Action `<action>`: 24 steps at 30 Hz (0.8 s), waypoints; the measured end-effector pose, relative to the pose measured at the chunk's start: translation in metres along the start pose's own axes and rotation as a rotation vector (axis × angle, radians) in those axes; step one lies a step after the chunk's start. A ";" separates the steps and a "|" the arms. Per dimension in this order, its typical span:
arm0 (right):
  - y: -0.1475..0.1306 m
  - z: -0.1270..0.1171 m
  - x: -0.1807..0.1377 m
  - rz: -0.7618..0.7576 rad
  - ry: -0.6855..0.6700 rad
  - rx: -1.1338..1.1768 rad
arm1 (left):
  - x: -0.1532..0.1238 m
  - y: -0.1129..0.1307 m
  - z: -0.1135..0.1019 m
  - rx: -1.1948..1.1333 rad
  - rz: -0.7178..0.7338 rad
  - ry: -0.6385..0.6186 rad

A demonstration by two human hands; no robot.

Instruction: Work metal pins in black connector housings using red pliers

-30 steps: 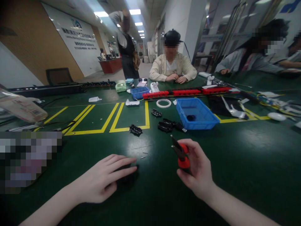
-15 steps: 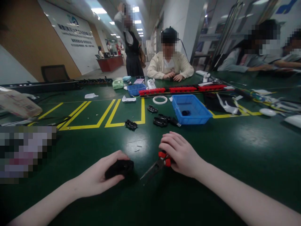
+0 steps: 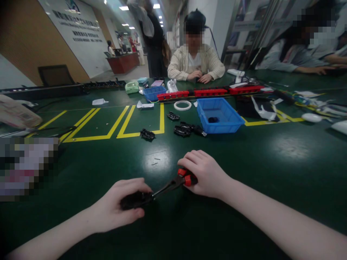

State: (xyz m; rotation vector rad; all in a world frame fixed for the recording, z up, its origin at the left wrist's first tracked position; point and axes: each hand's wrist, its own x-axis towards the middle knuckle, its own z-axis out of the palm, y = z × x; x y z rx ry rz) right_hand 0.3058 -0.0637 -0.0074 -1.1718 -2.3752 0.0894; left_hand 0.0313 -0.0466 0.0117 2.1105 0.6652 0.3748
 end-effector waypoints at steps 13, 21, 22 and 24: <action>-0.015 0.002 -0.002 -0.002 -0.007 0.043 | 0.002 -0.005 0.007 0.135 0.053 -0.086; -0.013 0.001 -0.005 -0.034 0.070 0.002 | 0.001 -0.001 0.006 0.181 0.067 -0.121; -0.013 0.001 -0.005 -0.033 0.076 -0.002 | 0.001 -0.001 0.005 0.188 0.073 -0.124; -0.013 0.002 -0.006 -0.022 0.074 -0.016 | 0.001 -0.001 0.005 0.199 0.084 -0.132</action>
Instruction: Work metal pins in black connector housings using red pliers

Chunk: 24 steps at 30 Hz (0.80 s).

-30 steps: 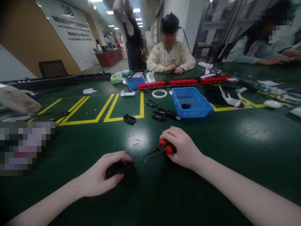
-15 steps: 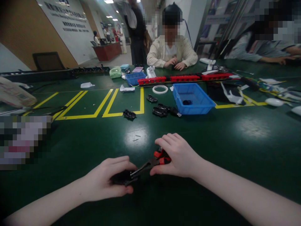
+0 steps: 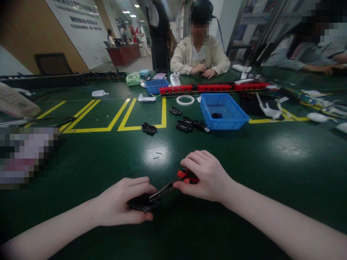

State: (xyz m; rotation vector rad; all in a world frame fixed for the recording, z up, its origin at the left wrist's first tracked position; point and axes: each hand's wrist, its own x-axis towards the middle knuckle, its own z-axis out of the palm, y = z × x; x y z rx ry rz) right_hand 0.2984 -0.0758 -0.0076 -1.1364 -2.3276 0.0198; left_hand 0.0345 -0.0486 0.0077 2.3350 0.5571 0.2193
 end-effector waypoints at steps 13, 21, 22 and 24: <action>-0.005 0.000 0.007 0.029 -0.135 -0.030 | 0.001 -0.002 -0.003 -0.003 0.072 0.003; -0.003 -0.003 0.014 0.149 -0.190 -0.008 | 0.014 -0.014 -0.008 0.098 0.185 0.081; -0.001 -0.004 0.014 0.178 -0.180 0.008 | 0.017 -0.016 -0.009 0.120 0.204 0.102; 0.005 -0.005 0.013 0.223 -0.150 0.030 | 0.025 -0.017 -0.013 0.164 0.238 0.142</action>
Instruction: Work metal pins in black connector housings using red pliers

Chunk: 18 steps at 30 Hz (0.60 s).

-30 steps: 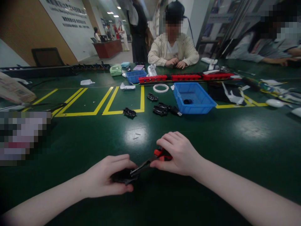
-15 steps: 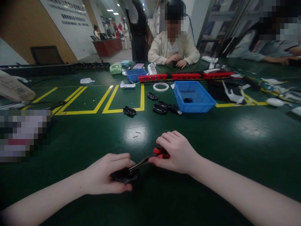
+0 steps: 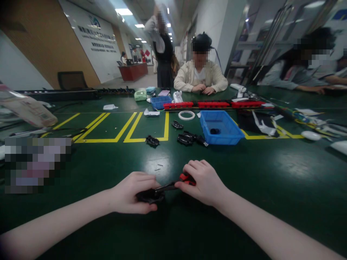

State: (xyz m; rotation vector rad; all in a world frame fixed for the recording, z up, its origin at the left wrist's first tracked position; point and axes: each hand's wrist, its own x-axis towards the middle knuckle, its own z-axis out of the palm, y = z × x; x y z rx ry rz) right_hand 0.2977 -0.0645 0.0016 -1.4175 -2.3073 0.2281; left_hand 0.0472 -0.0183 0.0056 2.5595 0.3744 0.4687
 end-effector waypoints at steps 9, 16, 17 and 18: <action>0.024 -0.004 0.009 0.112 0.226 -0.141 | 0.028 -0.013 0.004 0.107 0.044 0.113; 0.029 -0.005 0.014 0.121 0.345 -0.280 | 0.020 -0.021 0.020 0.272 0.040 -0.020; 0.030 -0.005 0.014 0.133 0.345 -0.280 | 0.019 -0.022 0.021 0.287 0.038 -0.031; 0.030 -0.006 0.013 0.149 0.333 -0.274 | 0.020 -0.023 0.021 0.296 0.034 -0.035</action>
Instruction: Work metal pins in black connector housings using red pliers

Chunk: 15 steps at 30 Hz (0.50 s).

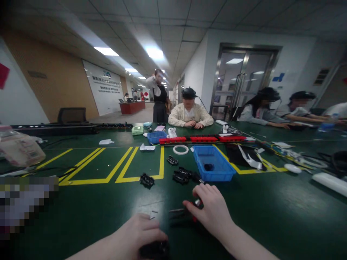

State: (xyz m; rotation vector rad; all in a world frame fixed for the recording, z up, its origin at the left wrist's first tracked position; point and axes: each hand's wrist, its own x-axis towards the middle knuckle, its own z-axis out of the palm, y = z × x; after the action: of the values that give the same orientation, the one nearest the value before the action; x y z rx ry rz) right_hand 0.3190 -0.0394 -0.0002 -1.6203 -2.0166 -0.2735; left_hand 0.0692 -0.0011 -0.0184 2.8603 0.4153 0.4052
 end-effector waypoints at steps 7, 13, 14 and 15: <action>0.006 -0.003 -0.003 0.109 -0.222 0.143 | 0.004 0.000 -0.002 -0.005 -0.032 0.002; 0.017 -0.006 -0.010 0.031 -0.372 0.159 | 0.003 -0.001 -0.010 -0.021 -0.061 0.055; 0.019 -0.008 -0.011 0.017 -0.433 0.161 | 0.002 -0.004 -0.012 -0.020 -0.072 0.071; 0.022 -0.009 -0.012 0.009 -0.479 0.155 | 0.001 -0.006 -0.015 -0.011 -0.096 0.086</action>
State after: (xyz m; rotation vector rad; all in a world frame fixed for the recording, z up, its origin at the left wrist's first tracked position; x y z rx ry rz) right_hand 0.3441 -0.0486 -0.0025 -1.7110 -2.3035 0.2977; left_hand 0.0641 0.0078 -0.0058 2.8062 0.5622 0.5119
